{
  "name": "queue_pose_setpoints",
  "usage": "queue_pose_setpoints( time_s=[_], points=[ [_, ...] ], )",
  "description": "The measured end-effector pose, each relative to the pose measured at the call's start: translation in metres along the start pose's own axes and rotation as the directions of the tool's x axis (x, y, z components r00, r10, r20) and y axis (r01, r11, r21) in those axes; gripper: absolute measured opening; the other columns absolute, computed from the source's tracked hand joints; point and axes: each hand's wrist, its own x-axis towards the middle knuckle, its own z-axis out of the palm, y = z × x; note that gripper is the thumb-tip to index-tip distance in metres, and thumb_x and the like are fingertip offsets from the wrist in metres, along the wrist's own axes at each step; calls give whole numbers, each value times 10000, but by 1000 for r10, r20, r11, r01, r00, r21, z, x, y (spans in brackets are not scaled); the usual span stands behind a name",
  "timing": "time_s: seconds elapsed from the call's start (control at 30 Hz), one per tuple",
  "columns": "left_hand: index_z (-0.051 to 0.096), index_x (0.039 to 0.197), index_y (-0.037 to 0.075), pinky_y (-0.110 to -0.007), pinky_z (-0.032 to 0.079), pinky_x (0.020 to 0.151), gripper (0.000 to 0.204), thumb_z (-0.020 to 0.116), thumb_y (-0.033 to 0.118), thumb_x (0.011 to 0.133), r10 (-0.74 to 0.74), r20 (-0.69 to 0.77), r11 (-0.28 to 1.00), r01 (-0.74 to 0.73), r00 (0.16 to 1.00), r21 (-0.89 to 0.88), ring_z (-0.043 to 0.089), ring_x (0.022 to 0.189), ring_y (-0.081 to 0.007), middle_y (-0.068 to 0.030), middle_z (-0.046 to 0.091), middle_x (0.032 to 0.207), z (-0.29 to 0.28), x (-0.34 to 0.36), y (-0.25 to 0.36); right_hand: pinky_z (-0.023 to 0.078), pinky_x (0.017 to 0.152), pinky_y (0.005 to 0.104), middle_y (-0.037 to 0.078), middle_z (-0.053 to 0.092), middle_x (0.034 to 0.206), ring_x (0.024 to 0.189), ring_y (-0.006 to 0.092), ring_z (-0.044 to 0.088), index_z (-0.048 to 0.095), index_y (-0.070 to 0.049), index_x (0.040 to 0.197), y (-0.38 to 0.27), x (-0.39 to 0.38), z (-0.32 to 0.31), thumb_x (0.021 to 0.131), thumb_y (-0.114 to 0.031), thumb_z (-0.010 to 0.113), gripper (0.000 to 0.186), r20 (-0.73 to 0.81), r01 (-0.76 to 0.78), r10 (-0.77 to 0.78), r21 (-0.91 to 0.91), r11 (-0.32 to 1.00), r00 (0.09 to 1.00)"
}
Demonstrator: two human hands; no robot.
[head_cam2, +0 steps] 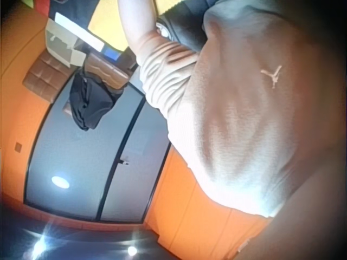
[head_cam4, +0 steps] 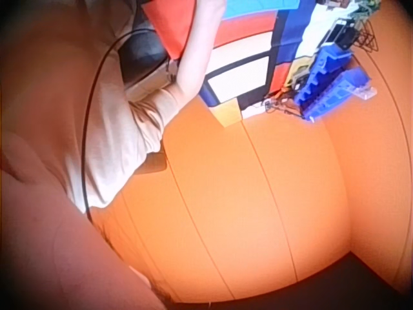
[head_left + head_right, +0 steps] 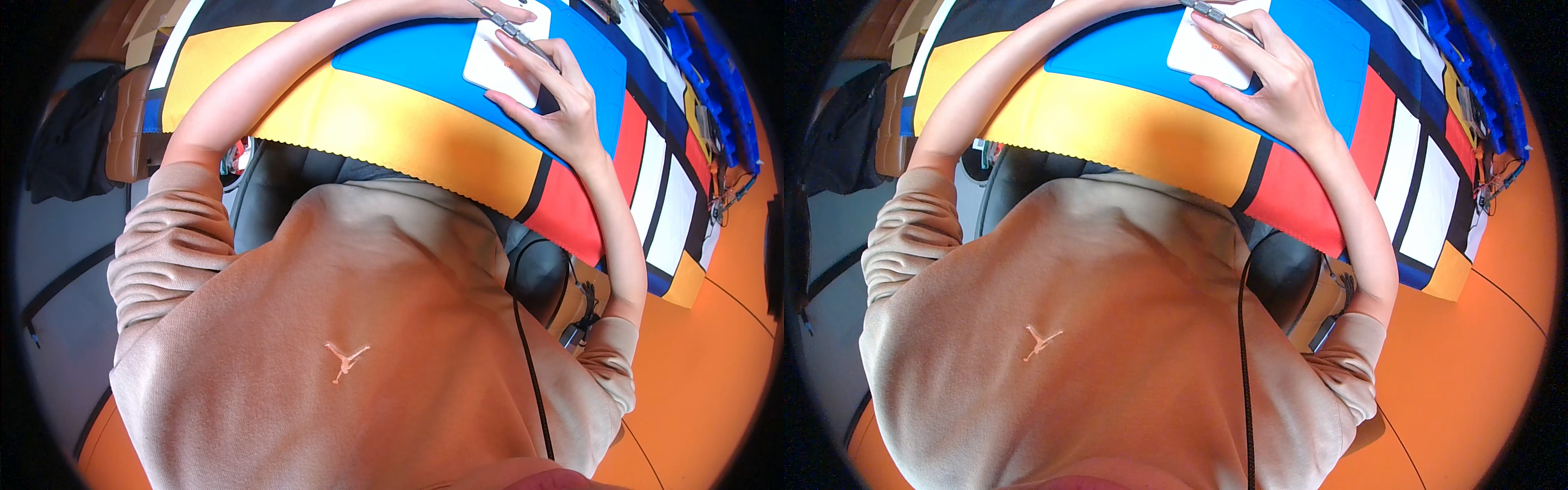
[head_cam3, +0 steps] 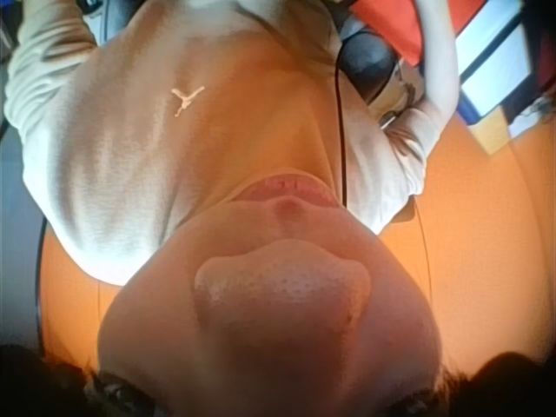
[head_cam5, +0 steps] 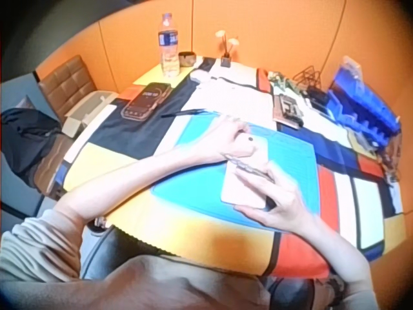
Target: The person uses a screwdriver to remove screws from a disassembled smartphone motherboard, then places the back cover over the device and secures it with screws. The person handles the phone, motherboard, and back cover during the process.
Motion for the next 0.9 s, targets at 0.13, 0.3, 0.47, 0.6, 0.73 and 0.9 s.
queue_pose_setpoints(
  time_s=[0.13,0.3,0.47,0.6,0.73,0.9],
  points=[
    [669,1038,27,-478,438,944,478,704,441,801,14,-17,1000,-14,1000,11,555,1072,-402,-221,628,1095,4,-3,-4,556,833,302,88,630,1082,966,200,635,659,-141,1368,0,0,2,726,-190,907,689,11,-16,16,7,1000,1000],
    [643,1080,17,-477,440,939,451,675,396,838,11,14,996,-12,1000,90,550,1070,-398,-230,616,1090,4,-2,4,531,797,272,95,625,1072,928,186,629,666,-121,1354,3,0,-2,838,-91,790,531,14,-4,3,47,999,1000],
    [612,1059,-18,-480,447,933,394,637,333,882,94,-8,968,-90,996,235,551,1046,-393,-239,599,1049,1,-4,20,503,738,250,99,617,1019,840,161,615,685,-117,1326,4,1,-1,889,-25,688,447,-162,-132,118,-80,988,980],
    [611,1041,-33,-476,450,933,346,612,284,901,93,-18,967,-86,995,238,550,1043,-390,-244,593,1049,-2,-5,27,478,667,348,144,550,956,737,255,576,570,-40,1369,-4,3,1,872,17,606,502,-140,-297,275,-178,938,951],
    [616,1012,-47,-467,453,919,312,597,241,895,160,-32,940,-143,987,309,548,1026,-394,-242,592,1029,0,-4,27,464,774,423,198,525,1029,871,356,547,522,-50,1429,-12,8,-1,795,50,597,646,-73,-233,222,-277,932,972],
    [618,1010,-62,-460,451,891,322,593,225,865,218,8,897,-204,976,393,546,999,-389,-236,591,1008,2,-5,23,452,818,443,225,530,1092,926,391,535,472,-40,1466,-10,5,-3,808,47,572,671,61,-252,279,-284,925,958]
  ],
)
